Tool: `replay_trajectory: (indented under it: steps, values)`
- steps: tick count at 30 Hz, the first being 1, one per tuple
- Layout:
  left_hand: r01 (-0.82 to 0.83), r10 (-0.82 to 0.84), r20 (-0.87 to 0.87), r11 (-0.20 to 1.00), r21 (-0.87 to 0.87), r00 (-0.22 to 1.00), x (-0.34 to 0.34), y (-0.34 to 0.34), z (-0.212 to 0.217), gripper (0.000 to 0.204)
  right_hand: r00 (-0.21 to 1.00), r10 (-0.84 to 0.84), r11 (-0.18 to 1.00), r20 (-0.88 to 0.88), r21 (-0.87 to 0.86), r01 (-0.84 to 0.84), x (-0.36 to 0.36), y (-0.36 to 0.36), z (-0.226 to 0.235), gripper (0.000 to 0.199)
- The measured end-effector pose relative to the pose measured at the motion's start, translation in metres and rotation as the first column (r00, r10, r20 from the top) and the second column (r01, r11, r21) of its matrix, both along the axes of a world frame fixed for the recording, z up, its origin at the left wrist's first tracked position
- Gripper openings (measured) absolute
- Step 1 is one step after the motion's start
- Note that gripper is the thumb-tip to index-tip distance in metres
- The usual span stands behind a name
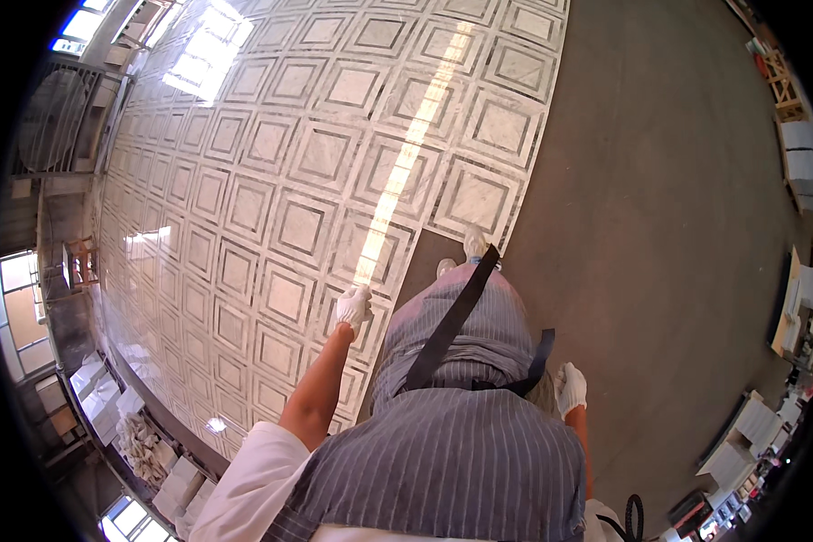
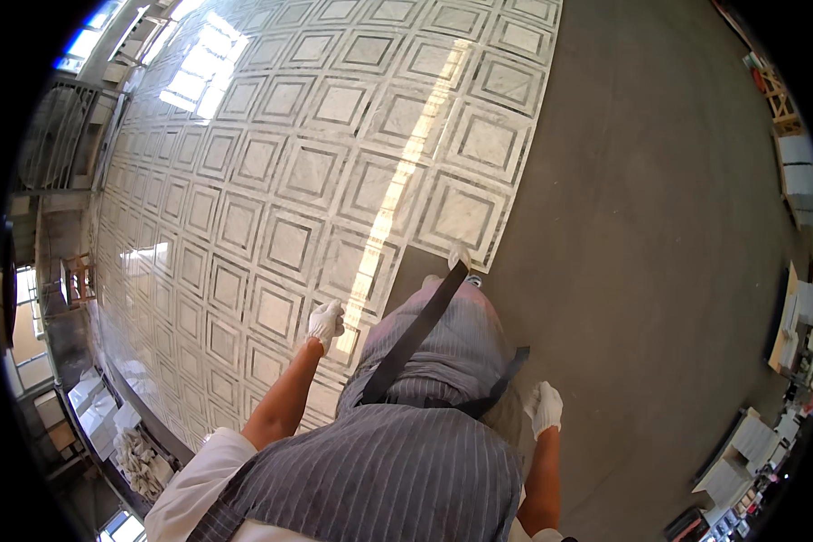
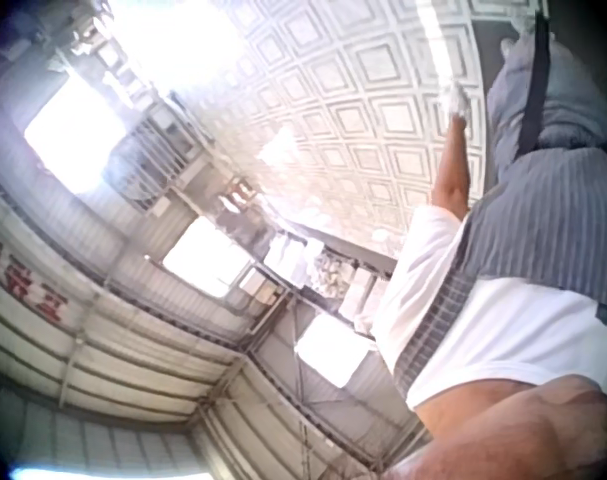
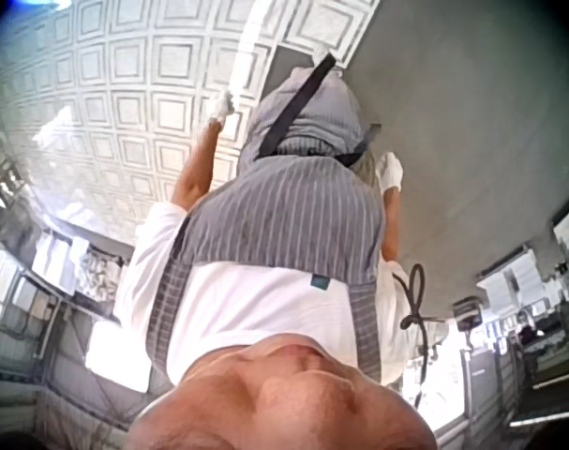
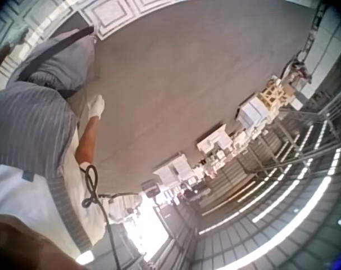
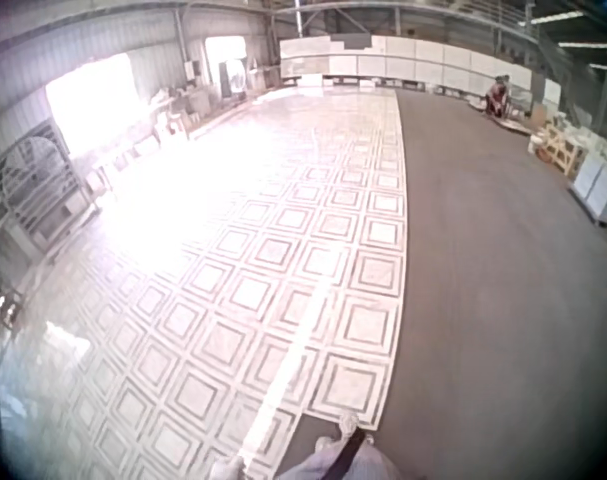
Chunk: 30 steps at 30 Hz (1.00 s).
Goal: The person picks up square tiles from a workbench, walks to the floor, and places them into a geometric pattern. The person repeats this process multiple times, carrying tiles one at a time and aligning them with the existing layout.
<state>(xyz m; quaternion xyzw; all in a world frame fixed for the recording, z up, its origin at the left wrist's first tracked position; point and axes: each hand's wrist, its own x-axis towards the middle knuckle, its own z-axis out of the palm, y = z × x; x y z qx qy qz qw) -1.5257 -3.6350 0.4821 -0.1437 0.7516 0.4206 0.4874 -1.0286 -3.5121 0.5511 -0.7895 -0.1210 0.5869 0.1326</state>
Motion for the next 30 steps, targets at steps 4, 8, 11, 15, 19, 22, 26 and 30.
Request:
replay_trajectory:
  steps: [4,8,11,15,19,22,26,30]
  values:
    - [0.110,-0.108,-0.056,0.994,0.028,0.993,0.021,0.005,-0.007,0.025,1.000,-0.010,1.000,-0.022,0.018,0.010,0.017,0.003,-0.010,0.020]
    - [0.212,-0.212,-0.039,0.977,-0.012,0.976,0.033,-0.002,0.001,0.027,0.991,-0.059,0.996,-0.122,0.051,0.066,0.011,0.015,-0.023,0.017]
    - [0.225,-0.228,-0.079,0.974,-0.036,0.971,0.023,-0.009,0.005,0.027,0.982,-0.071,0.995,-0.172,0.057,0.082,-0.007,0.026,-0.033,0.015]
    - [0.214,-0.224,-0.180,0.974,-0.076,0.958,-0.003,-0.028,0.014,0.025,0.952,-0.084,0.995,-0.294,0.024,0.096,-0.022,0.037,-0.056,0.012]
    - [0.211,-0.237,-0.142,0.962,-0.174,0.961,-0.012,-0.048,0.026,0.026,0.967,-0.098,0.994,-0.236,0.013,0.104,-0.031,0.039,-0.048,0.012]
    - [0.292,-0.330,-0.140,0.926,-0.238,0.934,-0.012,-0.041,0.037,0.028,0.977,-0.173,0.985,-0.123,-0.018,0.173,-0.030,0.027,-0.037,0.015]
    - [0.418,-0.462,-0.156,0.874,-0.250,0.873,-0.021,-0.021,0.036,0.032,0.918,-0.270,0.962,-0.290,-0.117,0.246,0.015,-0.025,-0.071,0.013]
    - [0.473,-0.514,-0.193,0.853,-0.222,0.836,-0.020,0.026,0.035,0.035,0.912,-0.343,0.938,-0.225,-0.126,0.322,0.010,-0.053,-0.057,0.014]
